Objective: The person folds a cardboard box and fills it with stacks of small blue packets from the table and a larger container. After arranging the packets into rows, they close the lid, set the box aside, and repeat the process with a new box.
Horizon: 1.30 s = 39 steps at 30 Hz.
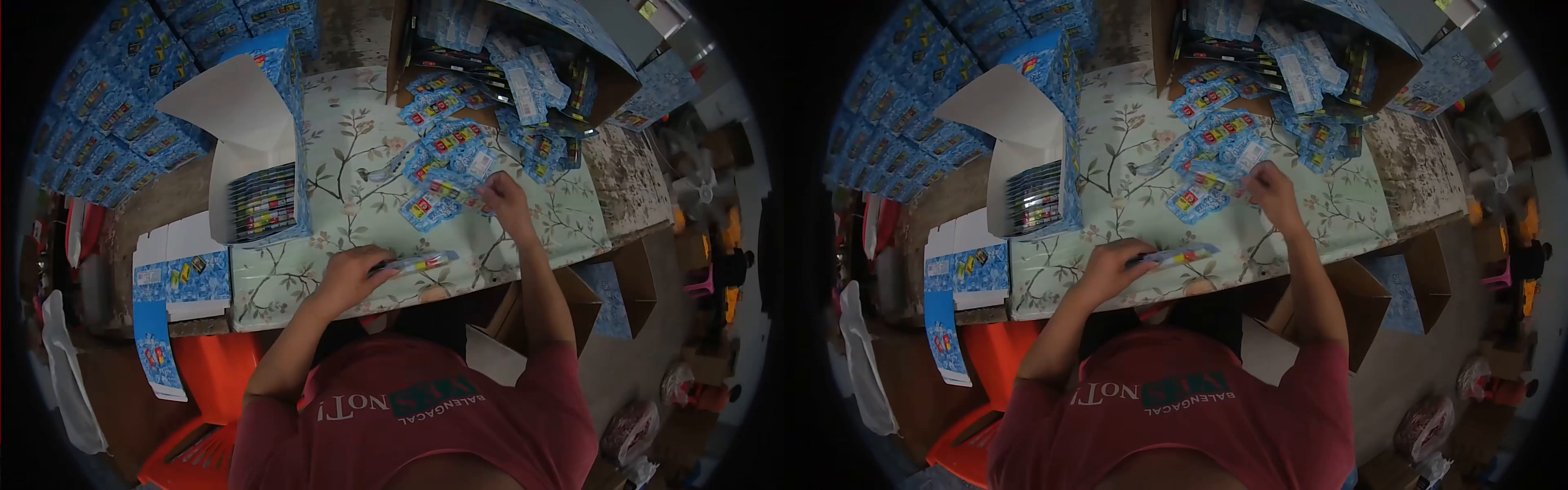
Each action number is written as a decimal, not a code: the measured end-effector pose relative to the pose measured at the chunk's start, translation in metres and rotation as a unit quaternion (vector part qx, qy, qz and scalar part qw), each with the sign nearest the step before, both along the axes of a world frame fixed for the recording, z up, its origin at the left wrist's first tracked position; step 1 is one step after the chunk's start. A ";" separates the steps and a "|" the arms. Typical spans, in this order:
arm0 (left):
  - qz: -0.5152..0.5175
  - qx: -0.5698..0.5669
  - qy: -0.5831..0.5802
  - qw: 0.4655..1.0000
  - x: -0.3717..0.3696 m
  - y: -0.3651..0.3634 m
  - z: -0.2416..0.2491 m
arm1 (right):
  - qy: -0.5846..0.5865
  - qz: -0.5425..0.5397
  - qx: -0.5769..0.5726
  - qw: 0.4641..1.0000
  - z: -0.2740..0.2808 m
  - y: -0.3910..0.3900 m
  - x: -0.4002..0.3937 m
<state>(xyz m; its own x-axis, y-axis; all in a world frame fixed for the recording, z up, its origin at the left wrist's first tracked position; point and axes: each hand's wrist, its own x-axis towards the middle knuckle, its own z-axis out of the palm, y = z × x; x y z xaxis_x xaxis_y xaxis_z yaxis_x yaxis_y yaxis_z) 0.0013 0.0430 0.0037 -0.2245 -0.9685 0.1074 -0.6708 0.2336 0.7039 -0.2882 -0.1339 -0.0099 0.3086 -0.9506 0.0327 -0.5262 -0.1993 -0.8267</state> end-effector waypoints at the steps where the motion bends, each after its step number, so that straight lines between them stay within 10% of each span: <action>1: -0.049 0.000 -0.010 0.999 -0.005 0.001 -0.005 | -0.089 0.040 0.054 0.994 0.009 0.024 0.019; 3: 0.007 -0.123 -0.104 0.987 -0.024 0.002 0.012 | -0.178 0.073 0.110 0.975 0.018 0.042 0.042; 5: 0.063 -0.250 -0.196 0.946 -0.027 -0.004 0.014 | -0.011 0.357 0.125 0.926 0.023 0.034 0.055; 11: 0.044 0.044 -0.079 0.995 -0.025 -0.013 0.018 | 0.264 0.149 -0.229 0.925 -0.005 -0.146 0.051; 17: 0.025 -0.022 -0.080 0.996 -0.024 -0.015 0.005 | 0.387 0.070 -0.088 0.915 0.006 -0.093 0.081; 39: -0.089 -0.040 -0.084 0.992 -0.021 -0.012 0.004 | 0.172 -0.108 -0.238 0.950 -0.024 0.063 -0.021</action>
